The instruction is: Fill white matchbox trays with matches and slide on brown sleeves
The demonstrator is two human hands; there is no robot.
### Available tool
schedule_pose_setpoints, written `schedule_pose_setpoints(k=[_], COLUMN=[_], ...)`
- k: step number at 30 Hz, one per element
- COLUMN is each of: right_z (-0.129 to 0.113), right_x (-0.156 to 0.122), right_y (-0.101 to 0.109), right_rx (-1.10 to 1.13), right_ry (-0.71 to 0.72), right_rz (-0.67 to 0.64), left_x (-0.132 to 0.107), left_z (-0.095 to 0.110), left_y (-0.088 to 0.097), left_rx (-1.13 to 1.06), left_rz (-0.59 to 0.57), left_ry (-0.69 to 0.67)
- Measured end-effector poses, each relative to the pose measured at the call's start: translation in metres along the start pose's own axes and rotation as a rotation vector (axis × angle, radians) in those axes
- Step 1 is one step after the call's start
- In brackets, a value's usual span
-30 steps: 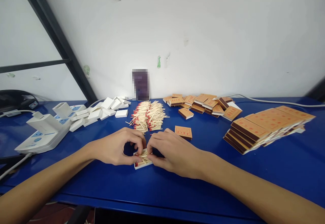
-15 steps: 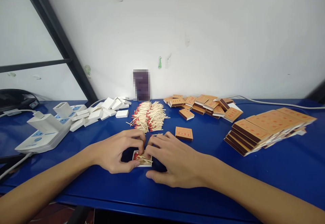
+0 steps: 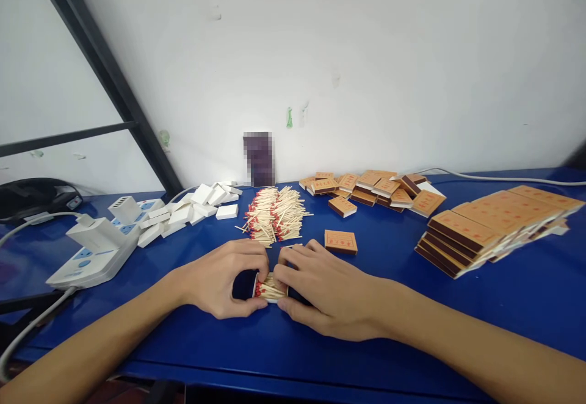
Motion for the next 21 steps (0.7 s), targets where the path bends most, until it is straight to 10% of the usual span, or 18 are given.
schedule_pose_setpoints(k=[12, 21], right_z=[0.025, 0.058], right_x=[0.010, 0.022], right_y=[0.015, 0.009], right_rx=[-0.104, -0.337], right_ry=[-0.143, -0.213], right_rz=[0.233, 0.257], left_x=[-0.008, -0.021], left_z=[-0.022, -0.050], left_y=[0.022, 0.023], left_rx=[0.023, 0.302], left_rz=[0.142, -0.050], left_ry=[0.113, 0.182])
Point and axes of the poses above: each hand's wrist, its own x-axis towards the middle knuckle, its own y-axis out of the back of the hand, z = x × y, the point moved 8 cm from there along x, towards the middle knuckle, and after that the axes turned 13 degrees about -y, right-handed, at the moved point
